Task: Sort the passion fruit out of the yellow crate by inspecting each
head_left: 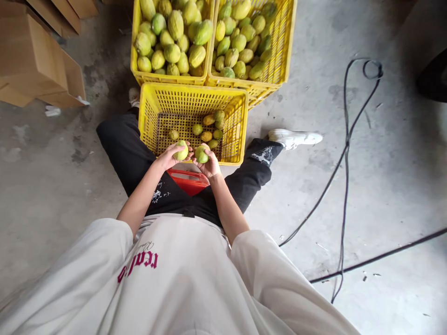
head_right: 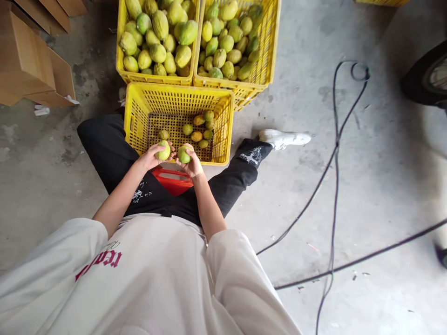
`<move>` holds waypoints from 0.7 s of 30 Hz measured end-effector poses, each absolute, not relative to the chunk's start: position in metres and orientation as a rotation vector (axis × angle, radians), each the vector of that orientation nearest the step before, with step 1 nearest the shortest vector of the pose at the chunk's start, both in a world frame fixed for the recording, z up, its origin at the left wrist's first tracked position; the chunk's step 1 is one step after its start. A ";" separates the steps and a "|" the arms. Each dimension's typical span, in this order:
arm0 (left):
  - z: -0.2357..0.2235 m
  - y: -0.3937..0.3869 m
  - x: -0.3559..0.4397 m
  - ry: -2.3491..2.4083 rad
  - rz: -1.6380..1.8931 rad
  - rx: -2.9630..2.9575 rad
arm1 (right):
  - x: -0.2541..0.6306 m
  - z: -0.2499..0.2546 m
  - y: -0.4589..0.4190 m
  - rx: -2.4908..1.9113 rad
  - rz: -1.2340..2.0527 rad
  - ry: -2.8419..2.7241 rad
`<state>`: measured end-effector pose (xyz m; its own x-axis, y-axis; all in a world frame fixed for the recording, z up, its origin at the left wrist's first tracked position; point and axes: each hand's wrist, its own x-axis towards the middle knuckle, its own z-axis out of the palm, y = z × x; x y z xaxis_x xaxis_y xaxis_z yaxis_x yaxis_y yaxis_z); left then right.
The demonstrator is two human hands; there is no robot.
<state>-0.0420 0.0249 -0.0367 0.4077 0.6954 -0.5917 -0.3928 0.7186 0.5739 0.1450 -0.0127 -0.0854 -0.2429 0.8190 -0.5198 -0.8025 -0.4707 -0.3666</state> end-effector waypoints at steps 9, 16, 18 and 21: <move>-0.036 0.032 -0.043 0.934 0.651 0.196 | 0.144 -0.072 -0.012 -0.850 1.908 -0.134; -0.036 0.029 -0.043 0.950 0.671 0.301 | 0.149 -0.068 -0.010 -0.793 1.923 -0.030; -0.036 0.028 -0.043 0.973 0.694 0.337 | 0.148 -0.067 -0.010 -0.764 1.942 -0.024; -0.035 0.028 -0.043 0.992 0.712 0.346 | 0.143 -0.067 -0.010 -0.762 1.985 -0.053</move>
<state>-0.0428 0.0279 -0.0352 0.3491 0.6857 -0.6387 -0.3858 0.7263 0.5688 0.1434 -0.0103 -0.0670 -0.3321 0.8060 -0.4900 -0.7789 -0.5273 -0.3395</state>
